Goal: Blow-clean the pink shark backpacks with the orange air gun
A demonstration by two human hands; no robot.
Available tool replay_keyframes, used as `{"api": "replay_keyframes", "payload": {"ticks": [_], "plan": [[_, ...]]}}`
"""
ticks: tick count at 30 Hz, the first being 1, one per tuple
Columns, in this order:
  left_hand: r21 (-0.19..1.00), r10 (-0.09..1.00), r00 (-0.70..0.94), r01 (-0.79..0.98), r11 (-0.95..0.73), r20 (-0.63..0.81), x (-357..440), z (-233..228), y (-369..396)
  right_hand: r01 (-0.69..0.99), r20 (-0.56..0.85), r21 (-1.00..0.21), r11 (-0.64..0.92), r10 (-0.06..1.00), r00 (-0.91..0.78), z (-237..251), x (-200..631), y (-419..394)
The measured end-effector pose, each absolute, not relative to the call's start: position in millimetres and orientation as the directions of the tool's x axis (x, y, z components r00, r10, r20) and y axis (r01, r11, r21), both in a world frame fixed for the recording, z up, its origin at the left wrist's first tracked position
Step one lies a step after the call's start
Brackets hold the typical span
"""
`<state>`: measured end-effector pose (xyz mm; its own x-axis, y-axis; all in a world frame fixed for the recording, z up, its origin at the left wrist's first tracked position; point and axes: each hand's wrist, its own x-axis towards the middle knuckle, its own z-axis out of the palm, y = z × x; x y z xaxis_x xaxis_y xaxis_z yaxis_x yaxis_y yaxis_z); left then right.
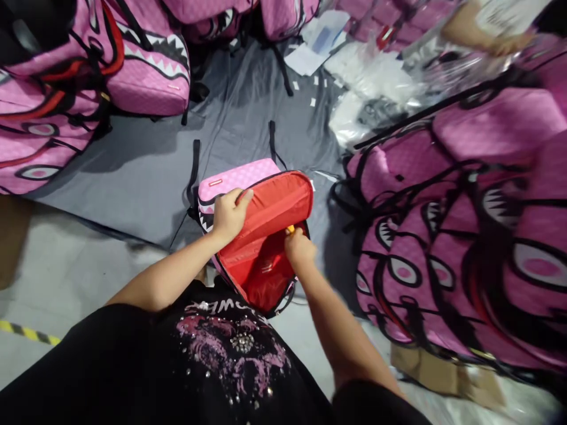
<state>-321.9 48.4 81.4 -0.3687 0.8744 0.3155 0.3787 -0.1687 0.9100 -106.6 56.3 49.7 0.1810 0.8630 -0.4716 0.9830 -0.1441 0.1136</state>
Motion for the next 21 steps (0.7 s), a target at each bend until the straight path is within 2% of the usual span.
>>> {"api": "replay_keyframes", "payload": {"ticks": [2,3,6,8,13,16,18,20,21], "plan": [[0.887,0.867,-0.339,0.410,-0.214,0.366,-316,80,51,0.963,-0.503,0.183,-0.197,0.823,0.264,57,-74,36],[0.872,0.860,-0.325,0.427,-0.237,0.393,-313,81,52,0.958,-0.582,0.197,-0.206,0.762,0.284,60,-59,23],[0.825,0.832,-0.301,0.488,-0.286,0.466,-305,85,55,0.958,-0.846,0.182,-0.220,0.462,0.267,63,-33,-13],[0.787,0.815,-0.270,0.528,-0.320,0.513,-302,86,58,0.957,-0.906,0.166,-0.236,0.347,0.243,61,-31,-26],[0.655,0.783,-0.057,0.587,-0.475,0.619,-293,92,65,0.965,-0.893,0.159,-0.208,0.387,0.231,53,-41,-28],[0.581,0.747,0.031,0.607,-0.542,0.664,-289,97,70,0.964,-0.934,0.094,-0.249,0.312,0.172,50,-32,-35],[0.547,0.730,0.075,0.612,-0.572,0.680,-286,100,74,0.871,-0.915,-0.056,-0.488,0.375,0.151,45,-23,-42],[0.524,0.712,0.114,0.599,-0.605,0.693,-281,102,76,0.622,-0.838,-0.304,-0.721,0.513,0.185,36,-22,-45],[0.516,0.702,0.130,0.588,-0.623,0.700,-278,103,76,0.471,-0.799,-0.423,-0.774,0.564,0.207,30,-26,-44]]}}
